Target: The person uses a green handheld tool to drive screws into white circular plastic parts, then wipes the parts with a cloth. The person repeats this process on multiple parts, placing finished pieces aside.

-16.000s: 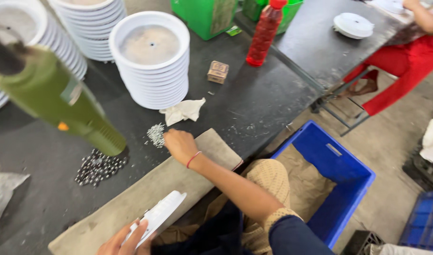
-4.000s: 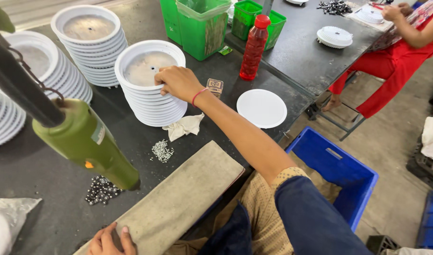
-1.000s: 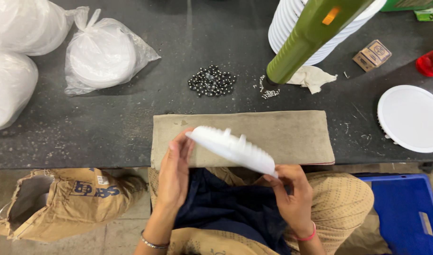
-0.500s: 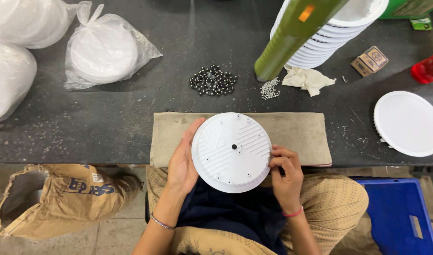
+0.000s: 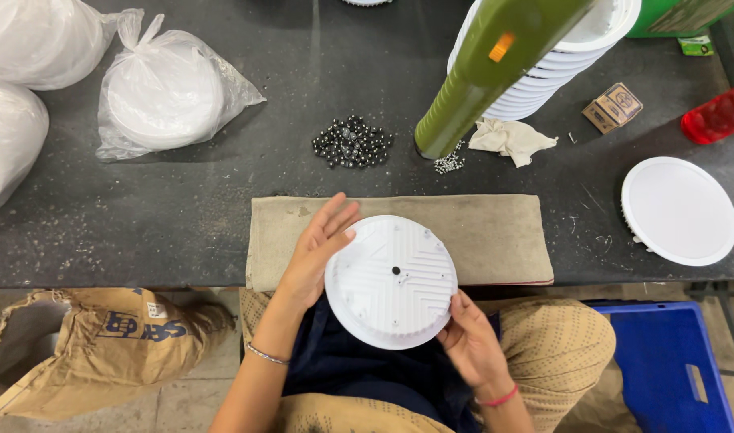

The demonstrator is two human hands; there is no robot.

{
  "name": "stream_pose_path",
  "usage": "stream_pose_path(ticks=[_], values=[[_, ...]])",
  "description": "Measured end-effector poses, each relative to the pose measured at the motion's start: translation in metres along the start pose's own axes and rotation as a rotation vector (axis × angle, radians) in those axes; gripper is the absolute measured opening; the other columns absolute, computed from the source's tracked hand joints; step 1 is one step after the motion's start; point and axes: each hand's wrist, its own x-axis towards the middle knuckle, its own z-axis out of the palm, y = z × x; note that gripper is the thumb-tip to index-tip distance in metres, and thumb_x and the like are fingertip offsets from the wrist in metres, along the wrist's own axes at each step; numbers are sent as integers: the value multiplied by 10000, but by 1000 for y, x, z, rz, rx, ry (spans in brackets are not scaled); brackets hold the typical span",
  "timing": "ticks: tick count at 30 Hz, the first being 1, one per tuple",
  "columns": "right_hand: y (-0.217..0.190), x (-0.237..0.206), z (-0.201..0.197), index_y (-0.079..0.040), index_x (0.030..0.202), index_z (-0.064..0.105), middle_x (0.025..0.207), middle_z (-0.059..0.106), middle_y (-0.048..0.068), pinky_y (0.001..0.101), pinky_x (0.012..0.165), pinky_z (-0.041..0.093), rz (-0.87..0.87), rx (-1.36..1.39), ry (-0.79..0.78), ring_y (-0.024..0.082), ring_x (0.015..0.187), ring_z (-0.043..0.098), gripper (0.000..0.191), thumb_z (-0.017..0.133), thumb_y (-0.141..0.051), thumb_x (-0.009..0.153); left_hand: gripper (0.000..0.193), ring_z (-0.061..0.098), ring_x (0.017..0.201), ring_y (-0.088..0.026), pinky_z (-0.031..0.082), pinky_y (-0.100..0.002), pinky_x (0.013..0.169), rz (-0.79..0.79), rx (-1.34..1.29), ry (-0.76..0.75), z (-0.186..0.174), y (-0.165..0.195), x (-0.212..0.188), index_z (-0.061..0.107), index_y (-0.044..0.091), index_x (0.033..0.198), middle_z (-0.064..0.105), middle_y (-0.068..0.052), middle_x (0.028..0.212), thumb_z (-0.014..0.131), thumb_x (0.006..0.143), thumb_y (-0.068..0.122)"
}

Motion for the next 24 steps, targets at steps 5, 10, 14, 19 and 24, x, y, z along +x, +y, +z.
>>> stream_pose_path(ticks=[5,10,14,19,24], values=[[14,7,16,-58,1440,481,1376,617,72,412,1078,459,-64,13,69,194,1253,594,440,523,-153,1012,593,470,1434,-239,382,-378,1171,192,190,108,0,-4,6,422,22,1506,513,-149,1523,635,958,97],[12,31,39,-50,1427,481,1370,625,84,422,1090,480,-45,-177,100,201,1252,602,418,496,-150,1022,490,523,1390,-234,377,-376,1177,229,470,201,3,-14,-8,557,36,1416,586,-133,1471,671,959,172],[10,35,35,-5,1382,524,1279,678,123,394,998,551,11,-352,106,224,1135,683,395,463,-193,1040,565,519,1392,-279,395,-411,1167,365,765,206,0,-19,-23,568,57,1406,559,-154,1467,752,897,218],[9,45,15,29,1255,579,1025,749,184,361,813,615,45,-562,140,251,895,756,372,438,-255,1061,844,388,1460,-399,337,-484,1180,450,1011,137,1,-23,-26,469,58,1485,409,-221,1569,863,778,294],[6,49,-2,17,1118,598,881,719,153,314,646,593,63,-629,148,203,715,716,350,442,-293,1070,1046,333,1472,-450,278,-530,1185,502,1148,45,4,-20,-21,409,40,1515,334,-258,1598,906,667,399]])
